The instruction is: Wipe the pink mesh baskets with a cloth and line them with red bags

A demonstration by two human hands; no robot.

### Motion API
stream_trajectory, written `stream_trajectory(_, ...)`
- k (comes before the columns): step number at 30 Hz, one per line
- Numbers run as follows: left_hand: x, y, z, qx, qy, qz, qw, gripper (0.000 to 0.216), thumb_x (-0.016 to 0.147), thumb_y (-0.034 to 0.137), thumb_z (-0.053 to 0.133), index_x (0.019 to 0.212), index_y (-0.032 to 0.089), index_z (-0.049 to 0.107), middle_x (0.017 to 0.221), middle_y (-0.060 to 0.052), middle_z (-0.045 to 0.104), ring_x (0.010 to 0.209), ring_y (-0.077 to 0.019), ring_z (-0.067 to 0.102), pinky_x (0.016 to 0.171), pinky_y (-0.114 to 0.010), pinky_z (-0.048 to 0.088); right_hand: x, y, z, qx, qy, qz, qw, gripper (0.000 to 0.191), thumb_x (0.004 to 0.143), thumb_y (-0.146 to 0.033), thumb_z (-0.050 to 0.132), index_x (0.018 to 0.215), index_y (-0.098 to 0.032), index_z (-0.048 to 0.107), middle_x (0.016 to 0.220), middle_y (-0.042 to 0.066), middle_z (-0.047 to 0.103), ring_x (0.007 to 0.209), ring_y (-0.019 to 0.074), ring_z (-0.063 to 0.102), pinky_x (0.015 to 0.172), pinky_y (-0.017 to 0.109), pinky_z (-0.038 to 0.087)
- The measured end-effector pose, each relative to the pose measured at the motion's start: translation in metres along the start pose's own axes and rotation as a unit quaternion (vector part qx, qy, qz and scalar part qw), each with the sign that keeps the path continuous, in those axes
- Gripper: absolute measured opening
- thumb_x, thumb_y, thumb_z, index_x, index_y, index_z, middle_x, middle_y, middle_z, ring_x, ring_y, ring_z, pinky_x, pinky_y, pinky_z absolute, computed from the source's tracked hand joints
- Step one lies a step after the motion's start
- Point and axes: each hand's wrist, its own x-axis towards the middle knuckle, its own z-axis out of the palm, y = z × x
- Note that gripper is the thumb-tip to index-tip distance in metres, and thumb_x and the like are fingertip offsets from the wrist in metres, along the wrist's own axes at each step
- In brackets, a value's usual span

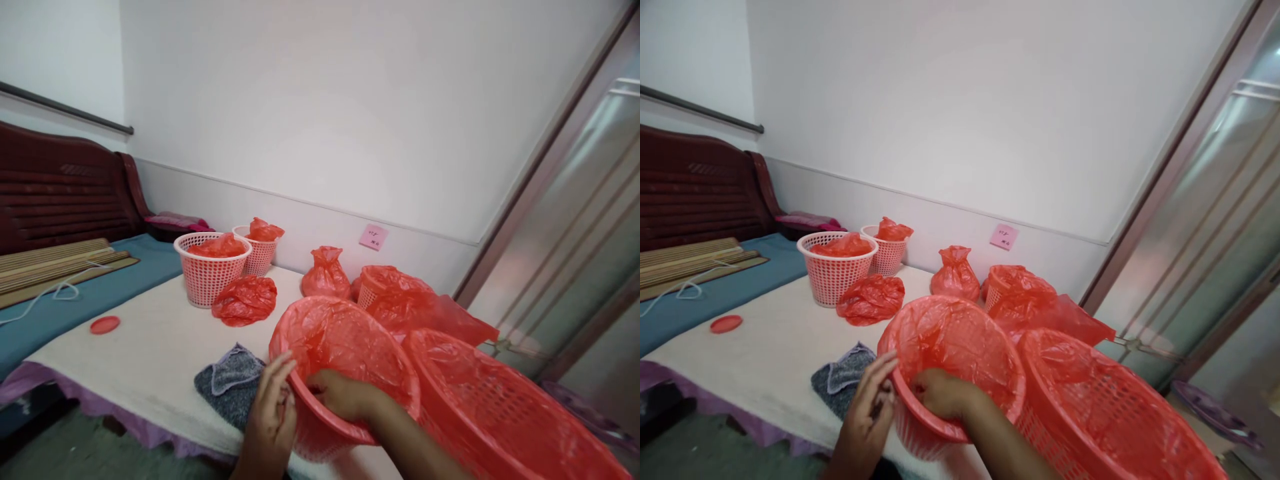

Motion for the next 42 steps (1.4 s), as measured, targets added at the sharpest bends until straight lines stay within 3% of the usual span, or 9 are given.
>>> stream_trajectory(3, 0.007, 0.005, -0.008, -0.183, 0.115, -0.197, 0.956, 0.035, 0.074, 0.019, 0.068, 0.109, 0.023, 0.063, 0.103, -0.007, 0.067, 0.07, -0.0147, 0.064, 0.058, -0.023, 0.052, -0.006, -0.007, -0.005, -0.029, 0.09, -0.011, 0.995, 0.015, 0.073, -0.011, 0.051, 0.069, -0.02, 0.063, 0.066, -0.003, 0.061, 0.062, 0.0122, 0.049, 0.059, 0.023, 0.034)
stream_trajectory(6, 0.023, 0.011, -0.013, -0.274, 0.104, -0.327, 0.898, 0.025, 0.075, 0.03, 0.07, 0.096, 0.019, 0.062, 0.08, -0.002, 0.067, 0.06, -0.012, 0.061, 0.049, -0.02, 0.048, -0.016, -0.018, -0.009, -0.058, 0.158, -0.029, 0.985, 0.015, 0.078, -0.012, 0.048, 0.072, -0.019, 0.06, 0.073, -0.001, 0.062, 0.069, 0.0146, 0.052, 0.064, 0.026, 0.034)
stream_trajectory(12, 0.043, 0.016, -0.001, -0.341, 0.034, -0.353, 0.871, 0.017, 0.078, 0.03, 0.069, 0.087, 0.017, 0.063, 0.08, -0.005, 0.071, 0.061, -0.0133, 0.064, 0.057, -0.023, 0.05, -0.048, -0.029, 0.005, -0.176, 0.252, -0.038, 0.951, 0.017, 0.09, -0.032, 0.049, 0.086, -0.021, 0.06, 0.083, 0.004, 0.065, 0.075, 0.0188, 0.057, 0.067, 0.029, 0.036)
stream_trajectory(19, 0.031, -0.018, 0.002, -0.297, 0.056, -0.426, 0.853, 0.006, 0.082, 0.019, 0.054, 0.08, 0.016, 0.058, 0.07, -0.006, 0.067, 0.055, -0.0133, 0.062, 0.053, -0.024, 0.049, -0.056, -0.019, 0.034, -0.375, 0.185, 0.02, 0.908, 0.011, 0.088, -0.019, 0.048, 0.088, -0.019, 0.059, 0.086, 0.005, 0.067, 0.072, 0.0209, 0.063, 0.059, 0.028, 0.033)
stream_trajectory(22, 0.034, -0.026, -0.013, -0.217, 0.096, -0.41, 0.881, 0.004, 0.077, 0.017, 0.059, 0.079, 0.017, 0.056, 0.069, -0.003, 0.064, 0.055, -0.012, 0.06, 0.051, -0.023, 0.048, -0.052, -0.021, 0.034, -0.401, 0.187, 0.028, 0.896, 0.013, 0.087, -0.016, 0.047, 0.087, -0.02, 0.059, 0.085, 0.004, 0.068, 0.071, 0.0201, 0.064, 0.057, 0.028, 0.031)
stream_trajectory(26, 0.052, -0.019, -0.031, -0.096, 0.156, -0.318, 0.93, 0.015, 0.078, 0.025, 0.059, 0.092, 0.021, 0.056, 0.081, 0.002, 0.061, 0.068, -0.0093, 0.06, 0.056, -0.017, 0.047, -0.053, -0.027, 0.033, -0.398, 0.192, 0.022, 0.897, 0.011, 0.086, -0.016, 0.048, 0.087, -0.021, 0.058, 0.086, 0.004, 0.069, 0.073, 0.0198, 0.064, 0.057, 0.027, 0.033)
stream_trajectory(32, 0.061, 0.008, -0.013, 0.018, -0.024, -0.248, 0.968, 0.034, 0.072, 0.05, 0.064, 0.062, 0.02, 0.051, 0.044, 0.006, 0.05, 0.037, -0.0104, 0.044, 0.036, -0.021, 0.034, -0.051, -0.026, 0.036, -0.407, 0.212, 0.017, 0.888, 0.012, 0.085, -0.016, 0.047, 0.087, -0.021, 0.058, 0.084, 0.005, 0.069, 0.071, 0.0207, 0.064, 0.057, 0.027, 0.035)
stream_trajectory(38, 0.071, 0.009, 0.003, 0.095, -0.095, -0.236, 0.962, 0.017, 0.071, 0.034, 0.062, 0.069, 0.021, 0.052, 0.043, 0.007, 0.054, 0.032, -0.0123, 0.047, 0.033, -0.023, 0.033, -0.048, -0.033, 0.041, -0.368, 0.262, -0.012, 0.892, 0.007, 0.085, -0.02, 0.051, 0.09, -0.02, 0.057, 0.085, 0.007, 0.066, 0.074, 0.022, 0.062, 0.064, 0.031, 0.044)
stream_trajectory(42, 0.094, 0.0, -0.011, 0.107, -0.128, -0.248, 0.954, 0.021, 0.08, 0.03, 0.055, 0.063, 0.02, 0.048, 0.041, 0.008, 0.05, 0.032, -0.0097, 0.045, 0.034, -0.021, 0.032, -0.07, -0.037, 0.044, -0.228, 0.365, -0.142, 0.891, 0.022, 0.085, -0.015, 0.052, 0.106, -0.02, 0.055, 0.103, 0.008, 0.062, 0.096, 0.0224, 0.057, 0.085, 0.037, 0.045)
